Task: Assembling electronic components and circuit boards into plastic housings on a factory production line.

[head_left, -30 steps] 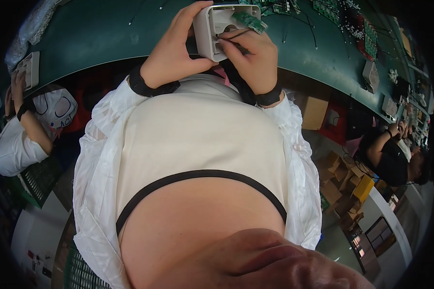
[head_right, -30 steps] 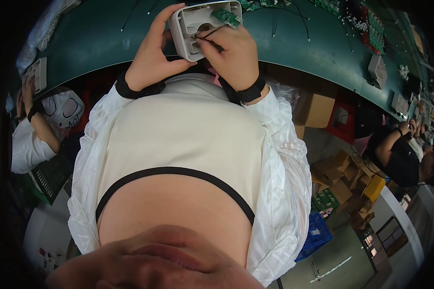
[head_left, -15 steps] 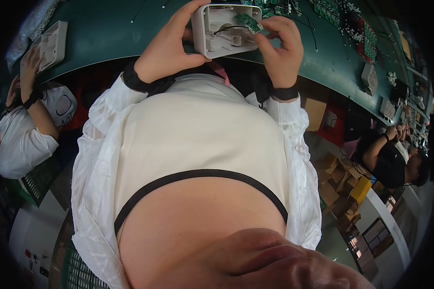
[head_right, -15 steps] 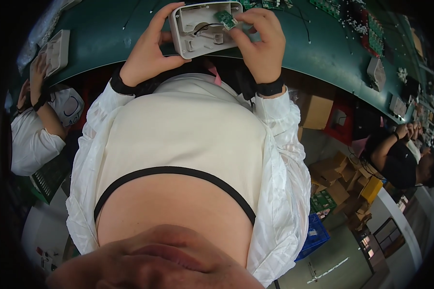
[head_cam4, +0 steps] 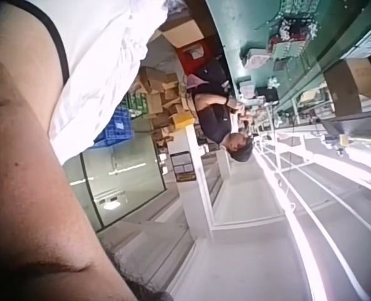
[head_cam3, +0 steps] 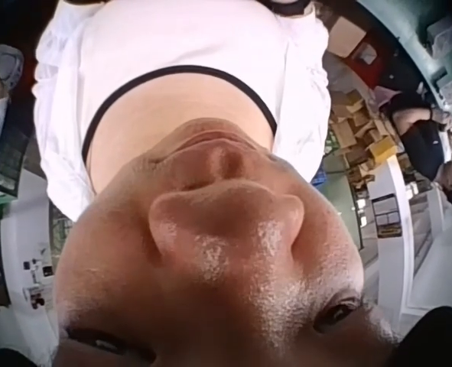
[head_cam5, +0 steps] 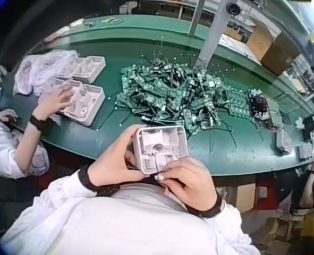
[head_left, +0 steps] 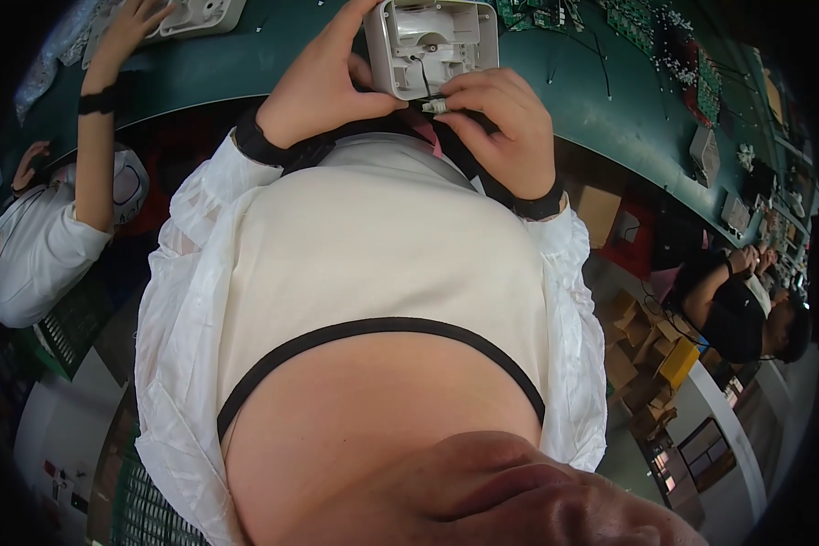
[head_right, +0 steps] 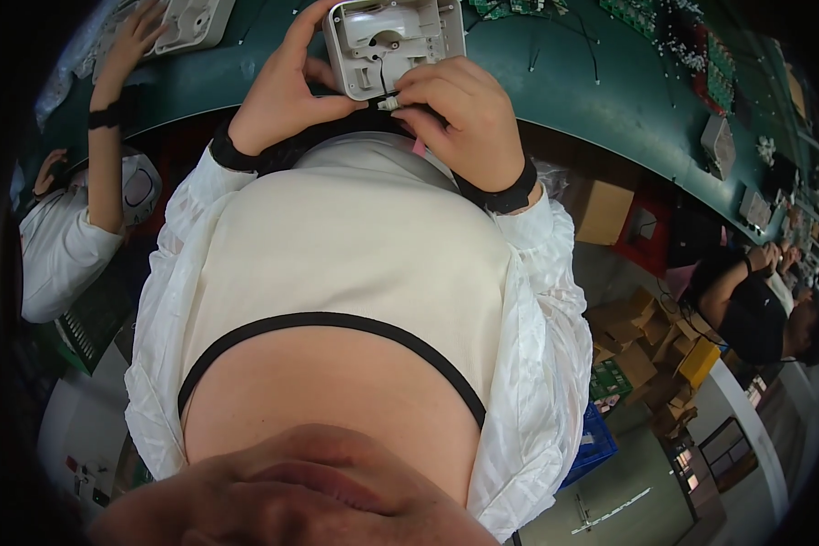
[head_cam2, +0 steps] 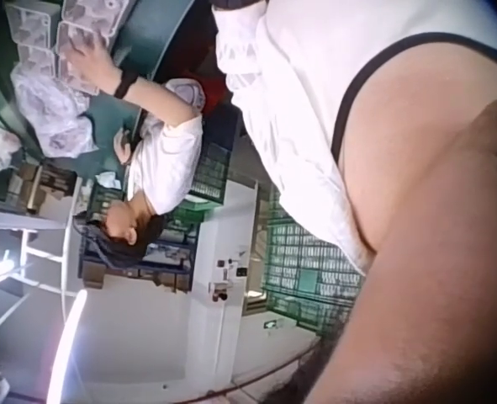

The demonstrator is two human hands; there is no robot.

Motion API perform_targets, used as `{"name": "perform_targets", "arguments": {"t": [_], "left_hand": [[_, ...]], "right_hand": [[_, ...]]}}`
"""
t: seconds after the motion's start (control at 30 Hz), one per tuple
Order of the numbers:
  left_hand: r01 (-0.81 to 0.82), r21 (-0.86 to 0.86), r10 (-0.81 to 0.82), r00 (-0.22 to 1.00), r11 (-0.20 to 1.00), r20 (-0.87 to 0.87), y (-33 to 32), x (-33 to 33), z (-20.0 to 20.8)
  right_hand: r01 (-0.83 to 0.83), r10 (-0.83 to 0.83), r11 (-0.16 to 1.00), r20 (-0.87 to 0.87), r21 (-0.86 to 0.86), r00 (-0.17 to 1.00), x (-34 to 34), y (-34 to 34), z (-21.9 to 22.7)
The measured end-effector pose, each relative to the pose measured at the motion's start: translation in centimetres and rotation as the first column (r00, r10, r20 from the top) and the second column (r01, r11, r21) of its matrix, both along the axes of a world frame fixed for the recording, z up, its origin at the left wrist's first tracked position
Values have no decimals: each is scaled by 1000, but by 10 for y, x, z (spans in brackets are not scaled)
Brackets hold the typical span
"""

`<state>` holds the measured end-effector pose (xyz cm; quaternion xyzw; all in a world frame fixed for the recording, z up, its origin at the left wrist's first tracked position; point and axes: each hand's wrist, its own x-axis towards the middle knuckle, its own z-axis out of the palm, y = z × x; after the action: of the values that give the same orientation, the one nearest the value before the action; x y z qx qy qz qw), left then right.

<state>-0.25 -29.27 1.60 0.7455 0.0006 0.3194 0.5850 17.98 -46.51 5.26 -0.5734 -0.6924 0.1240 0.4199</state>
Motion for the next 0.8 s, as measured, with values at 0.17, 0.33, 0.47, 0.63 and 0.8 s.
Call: {"name": "perform_targets", "arguments": {"t": [0.17, 0.33, 0.47, 0.63, 0.8], "left_hand": [[53, 59, -67, 961, 997, 268, 1, -2, -11], [-240, -161, 121, 839, 957, -531, -13, -19, 27], [11, 31, -15, 993, 999, 116, -6, -18, 2], [-226, -147, 114, 835, 963, -538, -16, -20, 25], [-196, -208, 60, 849, 958, -524, -16, -19, 18]], "right_hand": [[-29, 25, 998, 82, 54, 996, -7, -1, -4], [-7, -2, 995, 100, 96, 995, -14, 2, -10], [83, -83, 996, -3, 42, 997, -15, 7, -12], [140, -140, 990, -24, -7, 990, -15, 14, -10], [32, -34, 999, 192, 9, 981, -8, 20, -3]]}}
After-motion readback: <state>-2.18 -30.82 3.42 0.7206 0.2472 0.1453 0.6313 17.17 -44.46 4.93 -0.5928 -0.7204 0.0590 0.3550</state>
